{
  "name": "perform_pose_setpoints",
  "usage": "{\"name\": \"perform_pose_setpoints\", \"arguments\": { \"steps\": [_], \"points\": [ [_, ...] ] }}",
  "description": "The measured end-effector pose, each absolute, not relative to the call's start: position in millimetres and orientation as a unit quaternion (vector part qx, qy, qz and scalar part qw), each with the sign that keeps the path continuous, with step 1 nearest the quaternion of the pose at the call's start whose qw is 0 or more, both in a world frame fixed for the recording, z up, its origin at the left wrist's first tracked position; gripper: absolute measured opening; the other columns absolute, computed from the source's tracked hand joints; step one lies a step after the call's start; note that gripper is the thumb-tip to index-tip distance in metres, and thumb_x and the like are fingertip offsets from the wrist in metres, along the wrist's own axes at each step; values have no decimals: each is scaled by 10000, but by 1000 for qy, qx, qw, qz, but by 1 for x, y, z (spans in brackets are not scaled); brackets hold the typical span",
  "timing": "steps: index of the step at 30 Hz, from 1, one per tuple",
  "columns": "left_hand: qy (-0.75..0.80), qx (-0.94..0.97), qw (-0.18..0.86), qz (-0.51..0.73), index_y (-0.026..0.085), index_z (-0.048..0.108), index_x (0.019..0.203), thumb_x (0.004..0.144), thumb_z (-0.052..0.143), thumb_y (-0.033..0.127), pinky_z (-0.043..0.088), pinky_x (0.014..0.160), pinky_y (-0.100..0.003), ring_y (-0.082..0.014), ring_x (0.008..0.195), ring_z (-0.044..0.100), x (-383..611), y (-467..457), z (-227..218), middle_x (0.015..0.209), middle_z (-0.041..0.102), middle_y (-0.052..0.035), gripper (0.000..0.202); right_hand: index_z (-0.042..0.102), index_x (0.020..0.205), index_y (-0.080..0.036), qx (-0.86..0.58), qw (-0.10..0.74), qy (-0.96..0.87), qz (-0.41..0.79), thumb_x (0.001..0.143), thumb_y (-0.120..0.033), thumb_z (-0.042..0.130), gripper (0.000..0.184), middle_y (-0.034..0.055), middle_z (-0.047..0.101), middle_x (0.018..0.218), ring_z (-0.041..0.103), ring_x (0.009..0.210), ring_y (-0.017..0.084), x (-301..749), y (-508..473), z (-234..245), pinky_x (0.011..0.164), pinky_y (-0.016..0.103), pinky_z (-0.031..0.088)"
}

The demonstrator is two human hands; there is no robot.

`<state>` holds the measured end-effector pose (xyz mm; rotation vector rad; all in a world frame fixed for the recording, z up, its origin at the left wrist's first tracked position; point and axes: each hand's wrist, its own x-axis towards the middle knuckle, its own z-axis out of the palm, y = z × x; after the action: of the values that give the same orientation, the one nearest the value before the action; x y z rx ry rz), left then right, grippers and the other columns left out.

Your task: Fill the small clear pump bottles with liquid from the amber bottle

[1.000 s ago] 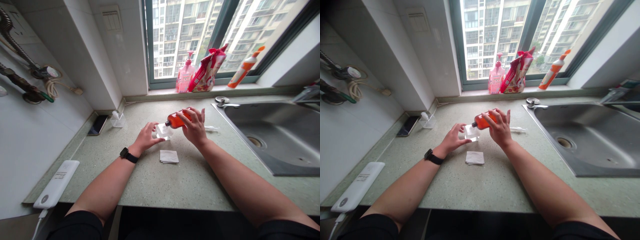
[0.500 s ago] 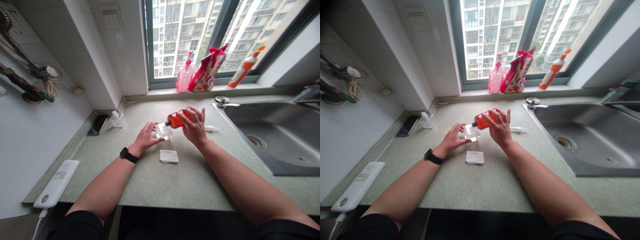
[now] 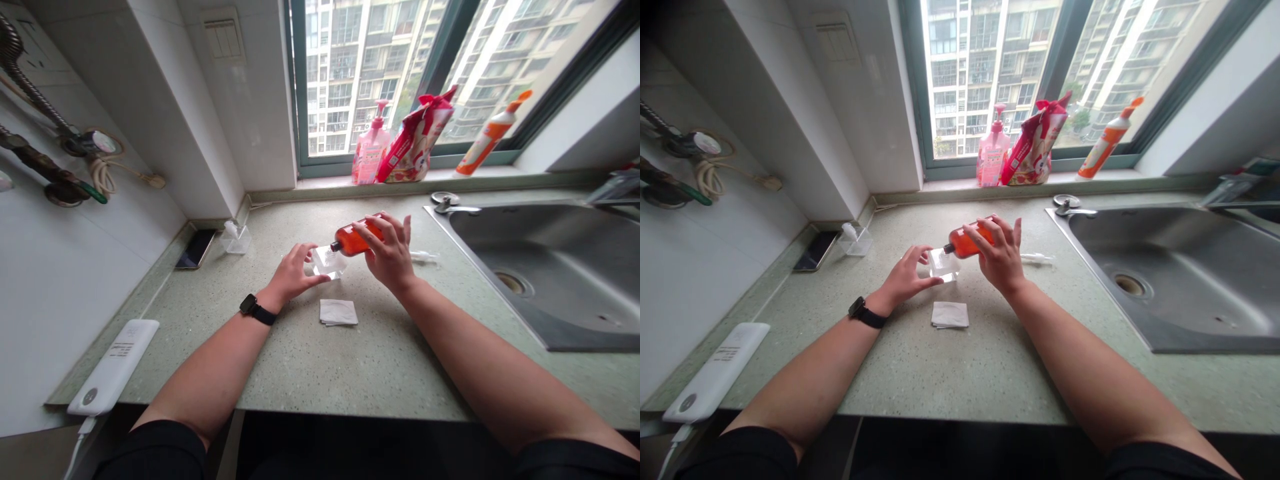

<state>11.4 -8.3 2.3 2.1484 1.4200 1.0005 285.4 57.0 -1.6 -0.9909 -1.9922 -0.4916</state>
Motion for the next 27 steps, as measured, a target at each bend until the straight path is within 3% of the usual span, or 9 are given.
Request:
{"name": "perform_pose_setpoints", "arguments": {
  "steps": [27],
  "points": [
    [502,766,186,357,278,556,1398,827,885,649,625,927,-491,-281,1054,700,11,-7,1,1237,655,-78,756,322,1669,-553,-397,407,-799,-195,936,-40,609,940,36,594,1514,494,1497,366,287,58,-2,1313,797,216]
  ]
}}
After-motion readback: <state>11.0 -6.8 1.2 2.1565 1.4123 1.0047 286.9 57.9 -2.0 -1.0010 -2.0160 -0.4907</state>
